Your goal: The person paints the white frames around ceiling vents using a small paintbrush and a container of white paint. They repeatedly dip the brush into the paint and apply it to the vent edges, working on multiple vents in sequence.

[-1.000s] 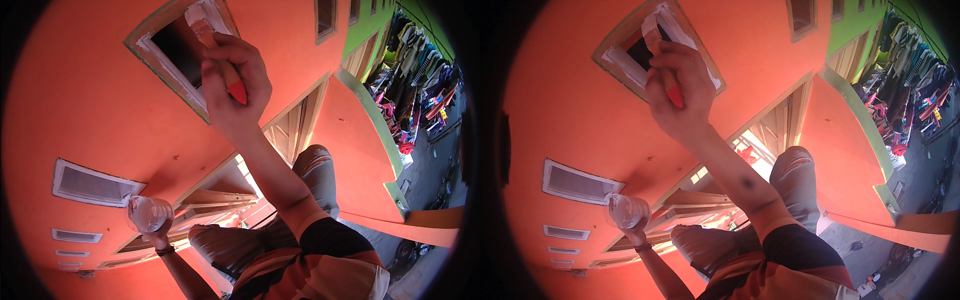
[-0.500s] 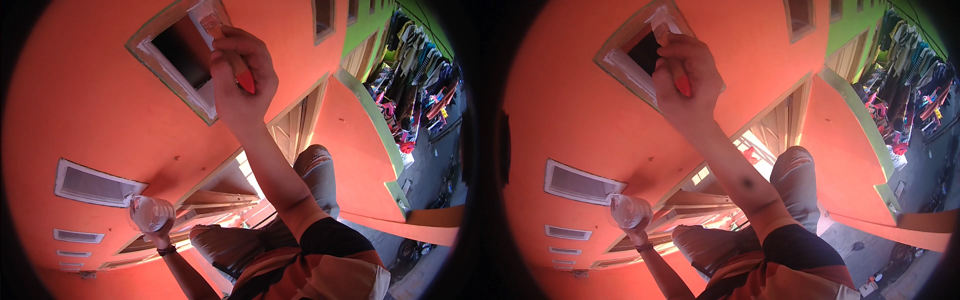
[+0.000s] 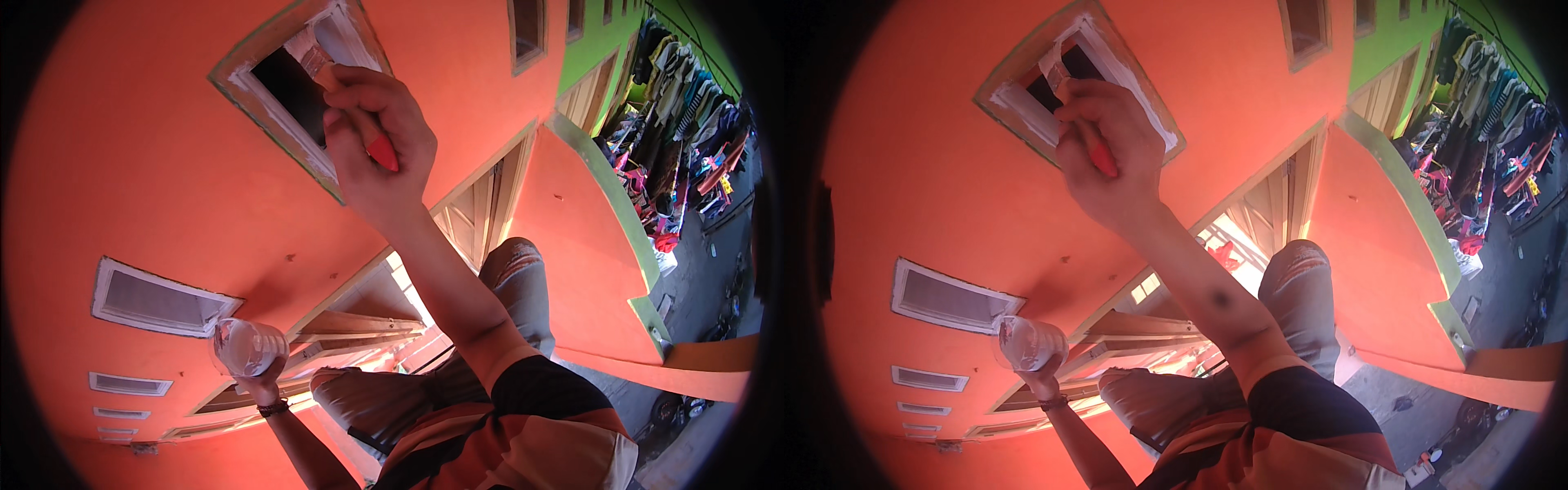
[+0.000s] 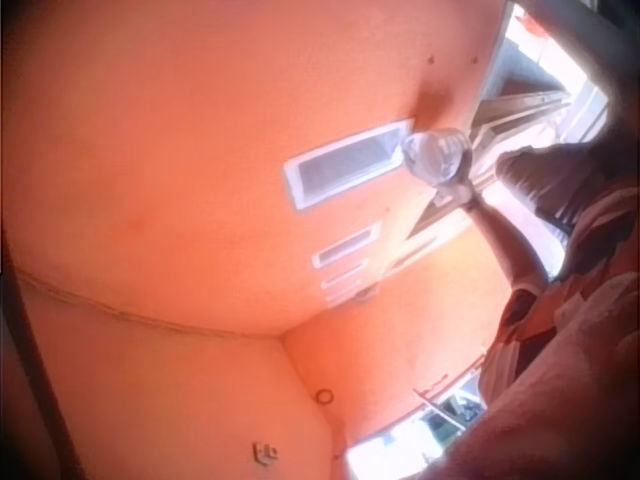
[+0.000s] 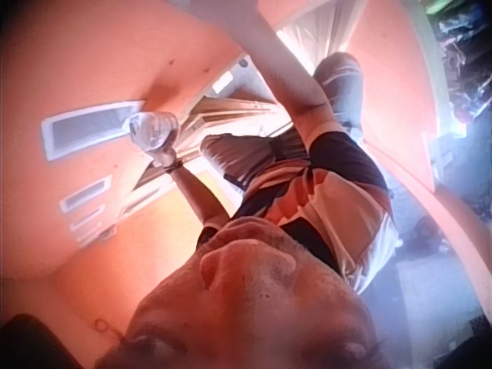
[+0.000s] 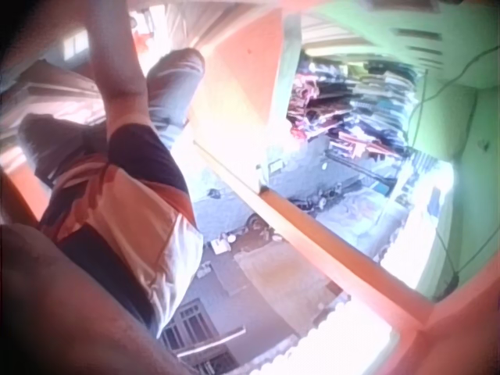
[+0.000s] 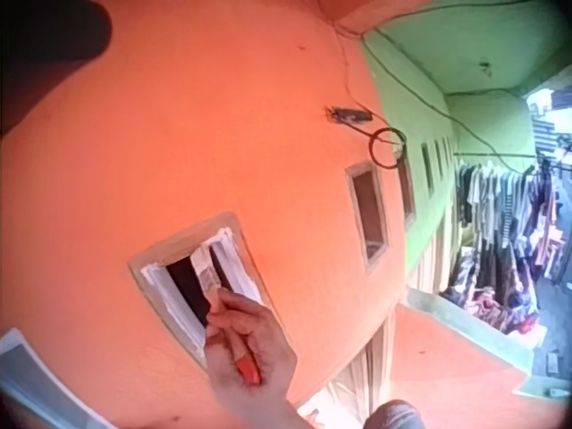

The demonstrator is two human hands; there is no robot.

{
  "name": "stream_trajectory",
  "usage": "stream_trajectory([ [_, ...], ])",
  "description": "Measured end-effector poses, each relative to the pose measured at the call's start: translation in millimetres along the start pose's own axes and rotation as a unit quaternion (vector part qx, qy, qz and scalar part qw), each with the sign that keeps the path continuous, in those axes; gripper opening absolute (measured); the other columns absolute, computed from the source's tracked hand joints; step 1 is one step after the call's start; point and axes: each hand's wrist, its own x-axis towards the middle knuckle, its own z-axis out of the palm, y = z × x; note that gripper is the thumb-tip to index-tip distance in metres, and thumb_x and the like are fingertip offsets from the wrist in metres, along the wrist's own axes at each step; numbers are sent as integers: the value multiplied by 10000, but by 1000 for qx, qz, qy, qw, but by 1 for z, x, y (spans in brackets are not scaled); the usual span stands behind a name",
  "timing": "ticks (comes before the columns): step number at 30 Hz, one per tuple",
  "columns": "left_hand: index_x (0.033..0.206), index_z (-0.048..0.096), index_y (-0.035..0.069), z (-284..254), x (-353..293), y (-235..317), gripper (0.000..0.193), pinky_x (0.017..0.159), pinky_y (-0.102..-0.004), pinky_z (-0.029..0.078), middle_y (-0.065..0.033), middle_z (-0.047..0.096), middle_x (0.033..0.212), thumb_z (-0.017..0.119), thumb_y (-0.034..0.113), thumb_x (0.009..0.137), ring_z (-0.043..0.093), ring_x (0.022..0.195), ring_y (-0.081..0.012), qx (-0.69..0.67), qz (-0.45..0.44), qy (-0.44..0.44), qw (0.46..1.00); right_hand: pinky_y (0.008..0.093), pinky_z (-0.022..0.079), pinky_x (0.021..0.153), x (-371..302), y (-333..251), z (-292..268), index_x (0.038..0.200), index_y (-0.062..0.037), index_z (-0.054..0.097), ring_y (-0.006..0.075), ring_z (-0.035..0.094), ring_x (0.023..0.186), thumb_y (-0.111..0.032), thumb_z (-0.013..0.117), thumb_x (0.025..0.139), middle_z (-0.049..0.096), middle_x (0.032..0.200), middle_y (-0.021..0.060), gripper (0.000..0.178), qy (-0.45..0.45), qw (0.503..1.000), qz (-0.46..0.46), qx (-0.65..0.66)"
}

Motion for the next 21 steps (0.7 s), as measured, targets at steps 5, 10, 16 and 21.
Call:
stream_trajectory([
  [5, 1456, 324, 52, -5, -3, -12, 1152, 1050, -395, 395, -91, 508, 1308, 816, 117, 417, 510, 1180, -239, -12, -10, 3, 1000, 263, 496, 823, 2, 0, -2, 967, 12, 640, 144, 609, 1000, 97, 592, 825, 608, 1179, 138, 172, 40, 996, 54, 51],
  [10, 1449, 335, 50, -4, -3, -10, 1133, 1047, -393, 397, -92, 520, 1292, 813, 114, 424, 516, 1171, -238, -12, -12, 6, 1000, 270, 522, 839, 0, -1, -2, 1000, 30, 628, 162, 636, 983, 90, 595, 845, 604, 1185, 142, 169, 38, 995, 43, 82],
  [16, 1436, 359, 45, 9, -1, 15, 1102, 1041, -394, 405, -90, 532, 1275, 803, 103, 430, 526, 1157, -241, -24, 4, 14, 1000, 292, 532, 849, -2, -5, 4, 986, 34, 619, 172, 647, 946, 88, 584, 852, 631, 1138, 147, 149, 102, 976, 129, 145],
  [21, 1444, 352, 44, -2, -3, -3, 1103, 1041, -401, 407, -92, 535, 1273, 794, 99, 434, 529, 1155, -249, -23, -14, 3, 1000, 299, 537, 889, -3, -7, 2, 1004, 58, 615, 203, 668, 971, 71, 599, 875, 632, 1143, 160, 131, 102, 974, 124, 157],
])
